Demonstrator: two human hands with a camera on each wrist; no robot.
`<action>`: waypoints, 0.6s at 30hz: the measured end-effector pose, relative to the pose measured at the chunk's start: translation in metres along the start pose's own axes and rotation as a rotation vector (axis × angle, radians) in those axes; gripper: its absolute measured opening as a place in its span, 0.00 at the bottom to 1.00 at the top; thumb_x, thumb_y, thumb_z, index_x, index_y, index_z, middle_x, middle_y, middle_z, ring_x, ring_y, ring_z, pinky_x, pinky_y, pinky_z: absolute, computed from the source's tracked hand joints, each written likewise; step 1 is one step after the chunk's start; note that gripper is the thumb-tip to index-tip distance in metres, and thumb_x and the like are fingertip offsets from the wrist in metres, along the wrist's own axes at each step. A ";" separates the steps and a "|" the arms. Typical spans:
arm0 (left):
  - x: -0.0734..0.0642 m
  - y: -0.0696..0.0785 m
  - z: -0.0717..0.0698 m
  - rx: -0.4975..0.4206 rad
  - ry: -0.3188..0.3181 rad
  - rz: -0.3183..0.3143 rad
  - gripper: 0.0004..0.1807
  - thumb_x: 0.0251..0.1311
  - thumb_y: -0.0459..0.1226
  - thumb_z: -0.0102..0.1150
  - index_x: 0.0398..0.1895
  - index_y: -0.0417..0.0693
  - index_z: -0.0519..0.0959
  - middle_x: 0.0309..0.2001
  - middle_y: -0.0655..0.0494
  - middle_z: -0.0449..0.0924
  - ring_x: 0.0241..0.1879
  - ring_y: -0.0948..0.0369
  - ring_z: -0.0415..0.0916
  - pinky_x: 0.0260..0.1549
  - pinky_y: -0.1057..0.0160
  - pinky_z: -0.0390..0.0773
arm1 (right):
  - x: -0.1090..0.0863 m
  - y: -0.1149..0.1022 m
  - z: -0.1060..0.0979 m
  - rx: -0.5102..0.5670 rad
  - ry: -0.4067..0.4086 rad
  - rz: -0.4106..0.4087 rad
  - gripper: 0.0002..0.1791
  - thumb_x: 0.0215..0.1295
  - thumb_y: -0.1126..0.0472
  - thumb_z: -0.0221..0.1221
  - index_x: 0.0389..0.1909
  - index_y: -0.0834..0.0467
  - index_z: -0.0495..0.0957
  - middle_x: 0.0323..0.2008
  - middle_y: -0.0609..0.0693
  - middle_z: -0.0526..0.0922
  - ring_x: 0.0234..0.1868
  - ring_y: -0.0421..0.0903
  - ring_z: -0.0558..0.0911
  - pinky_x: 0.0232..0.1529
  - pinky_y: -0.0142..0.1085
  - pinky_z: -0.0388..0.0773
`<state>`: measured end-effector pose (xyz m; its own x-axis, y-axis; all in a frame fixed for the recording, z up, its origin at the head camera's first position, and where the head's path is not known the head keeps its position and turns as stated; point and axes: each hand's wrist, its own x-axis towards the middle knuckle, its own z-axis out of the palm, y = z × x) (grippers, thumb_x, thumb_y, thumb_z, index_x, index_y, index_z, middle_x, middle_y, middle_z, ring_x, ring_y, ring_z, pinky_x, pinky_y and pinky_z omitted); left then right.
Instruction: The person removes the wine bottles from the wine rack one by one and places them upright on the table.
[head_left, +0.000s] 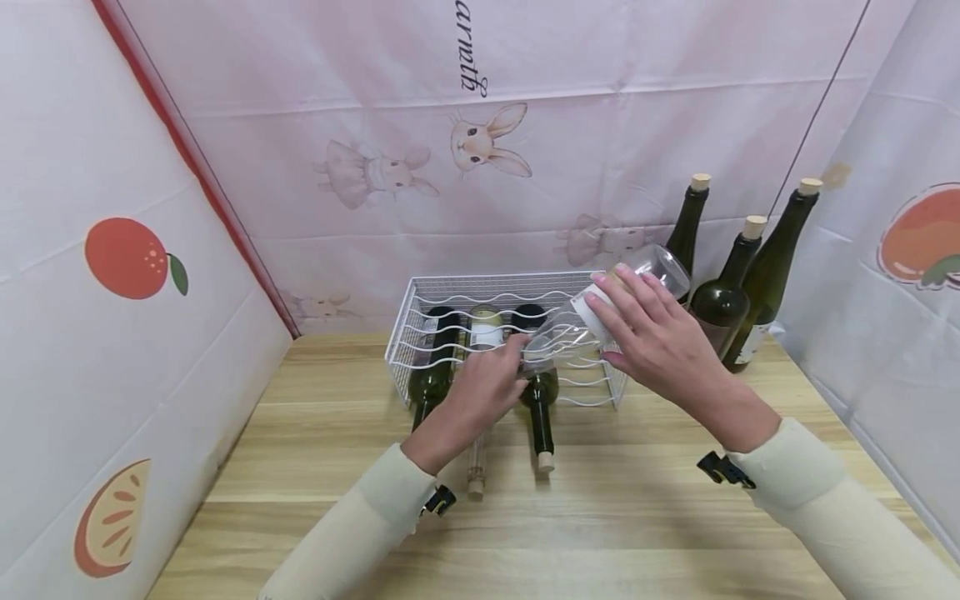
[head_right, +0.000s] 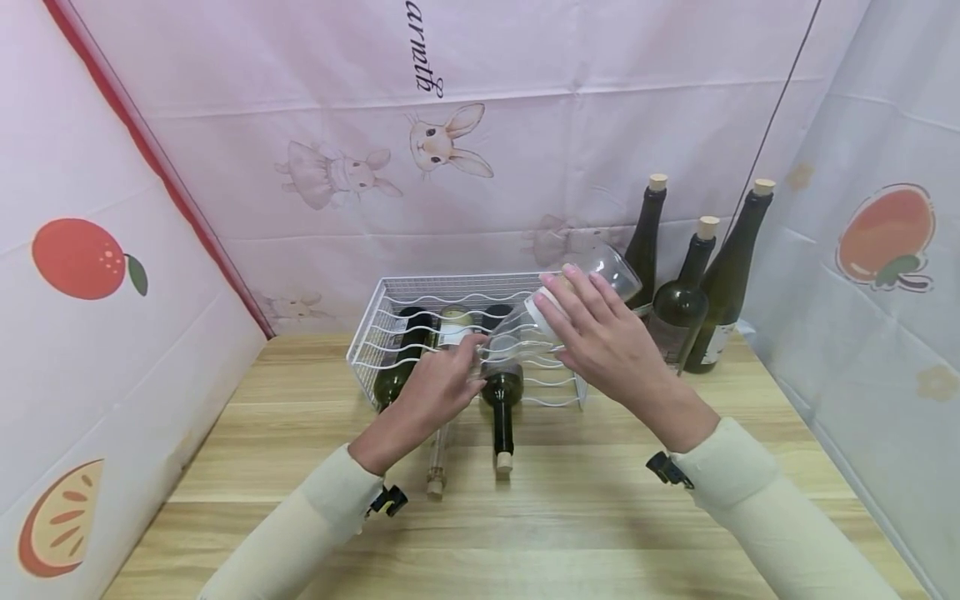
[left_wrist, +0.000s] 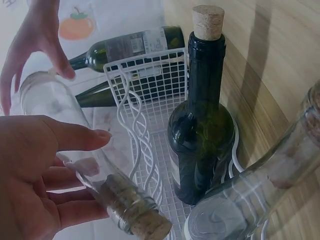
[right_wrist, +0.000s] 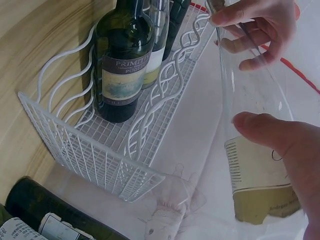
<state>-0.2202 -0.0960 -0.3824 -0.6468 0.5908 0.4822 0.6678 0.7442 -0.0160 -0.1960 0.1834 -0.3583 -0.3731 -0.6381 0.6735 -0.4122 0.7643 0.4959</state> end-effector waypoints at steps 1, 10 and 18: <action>0.000 0.000 0.000 0.012 0.003 0.006 0.29 0.58 0.33 0.71 0.63 0.43 0.74 0.23 0.57 0.81 0.17 0.63 0.68 0.15 0.67 0.68 | 0.000 0.000 0.000 -0.010 -0.007 -0.002 0.60 0.43 0.44 0.82 0.75 0.62 0.64 0.76 0.63 0.67 0.77 0.63 0.65 0.76 0.55 0.67; -0.003 0.003 0.005 0.161 0.069 0.061 0.23 0.65 0.27 0.56 0.64 0.45 0.74 0.21 0.59 0.80 0.16 0.63 0.66 0.13 0.70 0.63 | 0.000 -0.006 0.004 -0.019 -0.049 -0.001 0.60 0.42 0.45 0.82 0.75 0.62 0.65 0.75 0.62 0.69 0.74 0.62 0.71 0.74 0.56 0.70; -0.004 0.007 0.009 0.263 0.146 0.077 0.29 0.57 0.21 0.56 0.64 0.45 0.74 0.40 0.52 0.89 0.21 0.58 0.77 0.11 0.70 0.68 | 0.000 -0.012 0.005 -0.037 -0.098 0.017 0.55 0.46 0.48 0.80 0.74 0.63 0.67 0.73 0.62 0.72 0.72 0.61 0.74 0.74 0.57 0.70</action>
<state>-0.2164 -0.0906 -0.3926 -0.5253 0.6119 0.5913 0.5825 0.7651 -0.2743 -0.1953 0.1734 -0.3667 -0.4602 -0.6299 0.6256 -0.3748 0.7766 0.5063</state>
